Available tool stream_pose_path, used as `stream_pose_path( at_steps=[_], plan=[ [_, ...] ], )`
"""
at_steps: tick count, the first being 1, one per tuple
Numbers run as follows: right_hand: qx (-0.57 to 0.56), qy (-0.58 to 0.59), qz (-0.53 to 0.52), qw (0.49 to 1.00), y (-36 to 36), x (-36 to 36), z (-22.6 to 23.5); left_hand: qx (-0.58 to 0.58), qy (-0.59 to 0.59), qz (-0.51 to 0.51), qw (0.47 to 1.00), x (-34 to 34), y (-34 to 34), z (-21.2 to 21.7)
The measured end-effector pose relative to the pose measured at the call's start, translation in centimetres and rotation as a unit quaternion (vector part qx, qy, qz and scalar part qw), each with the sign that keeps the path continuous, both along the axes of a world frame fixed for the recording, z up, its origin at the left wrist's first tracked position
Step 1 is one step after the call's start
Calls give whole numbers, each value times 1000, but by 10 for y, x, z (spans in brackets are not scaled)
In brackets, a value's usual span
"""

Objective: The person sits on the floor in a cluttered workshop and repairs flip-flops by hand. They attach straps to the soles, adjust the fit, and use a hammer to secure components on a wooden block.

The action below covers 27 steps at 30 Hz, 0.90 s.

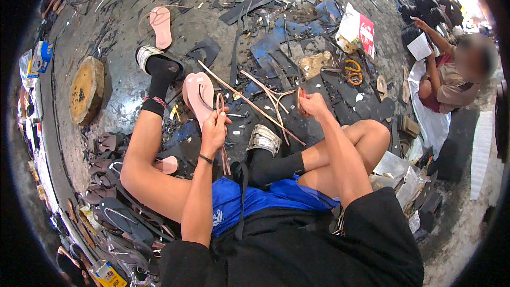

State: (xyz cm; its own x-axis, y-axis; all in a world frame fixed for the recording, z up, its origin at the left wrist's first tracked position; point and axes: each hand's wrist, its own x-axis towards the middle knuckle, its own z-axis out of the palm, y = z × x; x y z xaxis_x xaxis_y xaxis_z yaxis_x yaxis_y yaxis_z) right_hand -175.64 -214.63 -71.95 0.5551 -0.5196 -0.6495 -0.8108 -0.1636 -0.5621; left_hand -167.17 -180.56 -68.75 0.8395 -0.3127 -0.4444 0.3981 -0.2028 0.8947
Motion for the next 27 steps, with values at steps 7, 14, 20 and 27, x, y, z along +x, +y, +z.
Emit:
stream_pose_path(
  at_steps=[7, 14, 20, 27],
  plan=[
    [286, -127, 52, 948, 118, 5, 114, -29, 25, 2, 999, -6, 0, 4],
    [467, 10, 114, 877, 152, -13, 107, 58, -101, -88, 989, -10, 6, 10],
    [489, -68, -28, 869, 129, 4, 107, 118, -171, -164, 964, -32, 19, 10],
    [499, 36, 123, 857, 144, -23, 106, 97, -133, -132, 978, -15, 13, 21]
  ],
)
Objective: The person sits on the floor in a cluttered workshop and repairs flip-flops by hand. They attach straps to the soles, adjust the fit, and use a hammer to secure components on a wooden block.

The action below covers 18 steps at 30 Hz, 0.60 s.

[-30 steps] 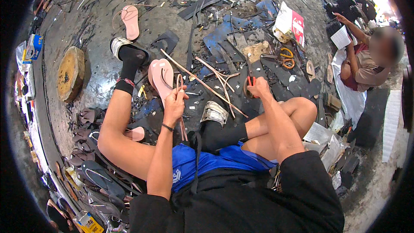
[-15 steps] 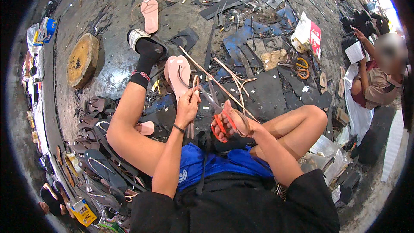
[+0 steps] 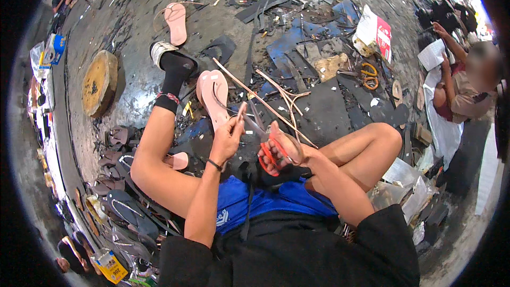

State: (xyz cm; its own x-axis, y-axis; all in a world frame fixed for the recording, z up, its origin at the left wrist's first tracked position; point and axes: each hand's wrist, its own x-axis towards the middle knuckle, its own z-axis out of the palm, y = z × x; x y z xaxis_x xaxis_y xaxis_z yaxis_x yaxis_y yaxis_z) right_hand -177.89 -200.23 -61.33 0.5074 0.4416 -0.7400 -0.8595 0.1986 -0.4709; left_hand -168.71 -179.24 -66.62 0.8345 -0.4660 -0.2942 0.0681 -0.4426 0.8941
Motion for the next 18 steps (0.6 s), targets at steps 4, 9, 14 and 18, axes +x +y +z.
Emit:
stream_pose_path(
  at_steps=[4, 9, 14, 18],
  plan=[
    [2, 2, -101, 995, 8, 12, -14, -4, -5, -60, 998, -21, -7, 17],
    [7, -28, -112, 993, 13, 0, -17, 52, -149, -80, 984, -2, 5, 8],
    [-514, -135, 14, 847, -57, 23, -25, 77, -112, 1, 991, 7, -13, 0],
    [-836, -139, 80, 525, -113, 26, -66, 70, -6, 71, 995, 18, -23, -21]
  ],
)
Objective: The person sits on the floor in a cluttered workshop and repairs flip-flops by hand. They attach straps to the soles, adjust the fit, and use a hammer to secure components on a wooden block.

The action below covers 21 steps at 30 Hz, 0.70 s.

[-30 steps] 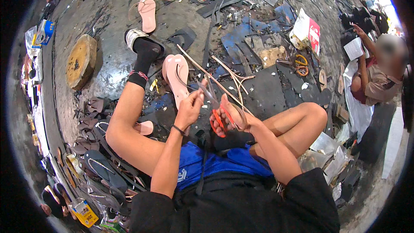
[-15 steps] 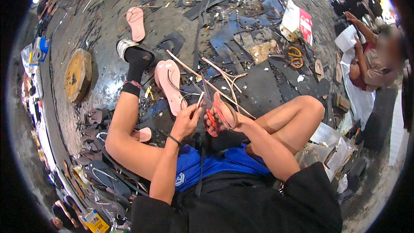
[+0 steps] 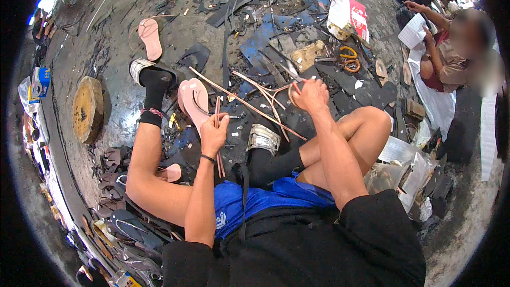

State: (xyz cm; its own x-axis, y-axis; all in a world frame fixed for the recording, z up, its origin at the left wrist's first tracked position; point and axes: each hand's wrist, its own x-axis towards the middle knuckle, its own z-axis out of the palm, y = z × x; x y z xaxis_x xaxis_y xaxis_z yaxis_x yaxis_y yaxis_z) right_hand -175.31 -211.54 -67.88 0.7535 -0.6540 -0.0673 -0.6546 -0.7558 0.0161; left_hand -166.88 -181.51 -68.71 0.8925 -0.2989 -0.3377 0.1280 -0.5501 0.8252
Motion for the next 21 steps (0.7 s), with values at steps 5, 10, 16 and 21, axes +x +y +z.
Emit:
stream_pose_path(
  at_steps=[5, 10, 16, 21],
  plan=[
    [181, 24, 140, 973, 53, 18, -16, -128, 160, 100, 974, -6, -2, -20],
    [274, 9, 169, 947, 79, 14, -50, -200, 235, 119, 944, -21, -15, -7],
    [566, -94, 165, 803, 101, 4, 45, -425, 237, 217, 846, 20, -22, 51],
    [555, -11, 157, 817, 61, -18, 101, -439, 71, 320, 837, 80, 63, 81]
  ],
)
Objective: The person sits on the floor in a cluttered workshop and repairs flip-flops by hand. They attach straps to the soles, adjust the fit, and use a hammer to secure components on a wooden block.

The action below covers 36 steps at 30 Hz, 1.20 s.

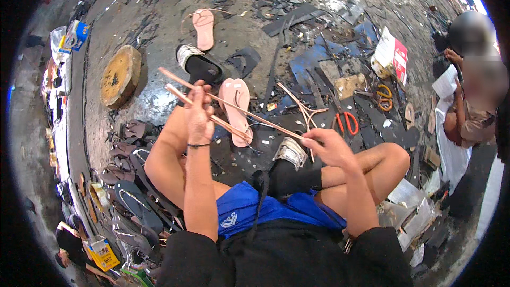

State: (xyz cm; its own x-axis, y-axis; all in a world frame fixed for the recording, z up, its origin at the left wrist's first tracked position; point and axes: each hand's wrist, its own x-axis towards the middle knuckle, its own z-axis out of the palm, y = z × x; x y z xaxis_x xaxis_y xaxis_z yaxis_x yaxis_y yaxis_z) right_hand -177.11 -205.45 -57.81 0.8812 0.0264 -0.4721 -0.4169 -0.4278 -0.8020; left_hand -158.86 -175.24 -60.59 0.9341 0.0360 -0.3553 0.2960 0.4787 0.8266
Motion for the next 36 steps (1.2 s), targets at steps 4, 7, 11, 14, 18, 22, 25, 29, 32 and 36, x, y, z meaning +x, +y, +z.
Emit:
stream_pose_path(
  at_steps=[4, 7, 11, 14, 18, 22, 25, 29, 32, 36],
  plan=[
    [-3, -60, -19, 998, -36, -11, 25, 79, -60, 98, 990, 10, 52, 28],
    [40, -108, -70, 991, -56, -16, 26, 107, -44, 160, 980, 4, 54, 55],
    [246, -30, -205, 947, -41, -3, 38, -52, 65, -95, 992, -37, 11, 50],
    [310, -3, -108, 945, -27, 12, 16, -74, 17, -253, 965, -82, -61, 43],
    [323, 42, -49, 944, -25, 29, 0, -44, 59, -189, 979, -78, -86, 20],
    [-297, 78, -72, 949, -102, 26, -106, 45, 42, -115, 992, -73, -103, 20],
    [-471, 140, -232, 840, -99, -10, -189, 47, 21, -92, 994, -71, -115, 30],
    [-379, 160, -168, 896, -96, 6, -157, 63, -28, -69, 995, -67, -105, 31],
    [-307, 178, -177, 918, -90, 18, -137, 66, -49, -72, 994, -65, -103, 33],
    [284, 97, -405, 864, -21, 27, -52, 37, -77, -24, 996, -52, -97, 34]
  ],
)
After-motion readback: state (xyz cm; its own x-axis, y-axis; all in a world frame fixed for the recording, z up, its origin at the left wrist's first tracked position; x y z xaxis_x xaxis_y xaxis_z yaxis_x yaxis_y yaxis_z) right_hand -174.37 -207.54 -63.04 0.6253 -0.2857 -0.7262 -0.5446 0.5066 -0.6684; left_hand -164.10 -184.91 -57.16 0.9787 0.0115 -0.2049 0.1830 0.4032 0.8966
